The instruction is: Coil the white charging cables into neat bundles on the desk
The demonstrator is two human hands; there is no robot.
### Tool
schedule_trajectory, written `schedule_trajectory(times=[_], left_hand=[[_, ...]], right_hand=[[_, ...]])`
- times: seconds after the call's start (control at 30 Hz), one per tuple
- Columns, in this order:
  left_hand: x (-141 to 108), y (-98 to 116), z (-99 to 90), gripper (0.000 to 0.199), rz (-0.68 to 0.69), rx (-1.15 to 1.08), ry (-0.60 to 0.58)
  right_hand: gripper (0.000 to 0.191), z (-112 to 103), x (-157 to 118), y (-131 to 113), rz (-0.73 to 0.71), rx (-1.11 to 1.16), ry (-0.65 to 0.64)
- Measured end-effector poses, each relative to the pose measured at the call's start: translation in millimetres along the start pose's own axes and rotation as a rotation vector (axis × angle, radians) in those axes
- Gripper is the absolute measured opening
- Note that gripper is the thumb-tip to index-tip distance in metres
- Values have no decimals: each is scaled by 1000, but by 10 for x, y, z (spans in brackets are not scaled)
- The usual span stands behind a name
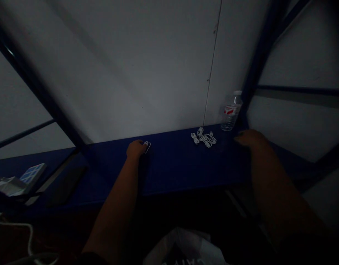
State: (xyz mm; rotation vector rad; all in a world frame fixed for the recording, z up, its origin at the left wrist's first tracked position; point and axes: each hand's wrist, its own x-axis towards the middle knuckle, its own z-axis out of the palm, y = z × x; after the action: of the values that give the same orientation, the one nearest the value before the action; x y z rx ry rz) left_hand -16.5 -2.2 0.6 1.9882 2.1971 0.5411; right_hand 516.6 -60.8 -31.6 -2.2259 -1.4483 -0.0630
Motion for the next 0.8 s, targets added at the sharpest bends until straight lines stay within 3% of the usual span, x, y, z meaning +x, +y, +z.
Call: schedule_trajectory(times=[0.1, 0.17, 0.3, 0.4, 0.57, 0.8], left_hand=[[-13, 0, -11, 57, 4, -32, 46], [-20, 23, -7, 53, 73, -76, 141], [-40, 110, 23, 38, 203, -194, 255], [-49, 172, 62, 33, 236, -279, 225], [-47, 229, 125, 30, 224, -414, 147], [-59, 270, 154, 26, 210, -531, 69]], right_hand=[[48, 1, 2, -337, -179, -30, -85], [47, 35, 24, -587, -335, -45, -174], [30, 197, 93, -893, -380, -154, -335], [26, 335, 140, -893, -337, -159, -325], [40, 479, 190, -713, -310, -68, -246], [34, 486, 214, -476, -204, 159, -287]])
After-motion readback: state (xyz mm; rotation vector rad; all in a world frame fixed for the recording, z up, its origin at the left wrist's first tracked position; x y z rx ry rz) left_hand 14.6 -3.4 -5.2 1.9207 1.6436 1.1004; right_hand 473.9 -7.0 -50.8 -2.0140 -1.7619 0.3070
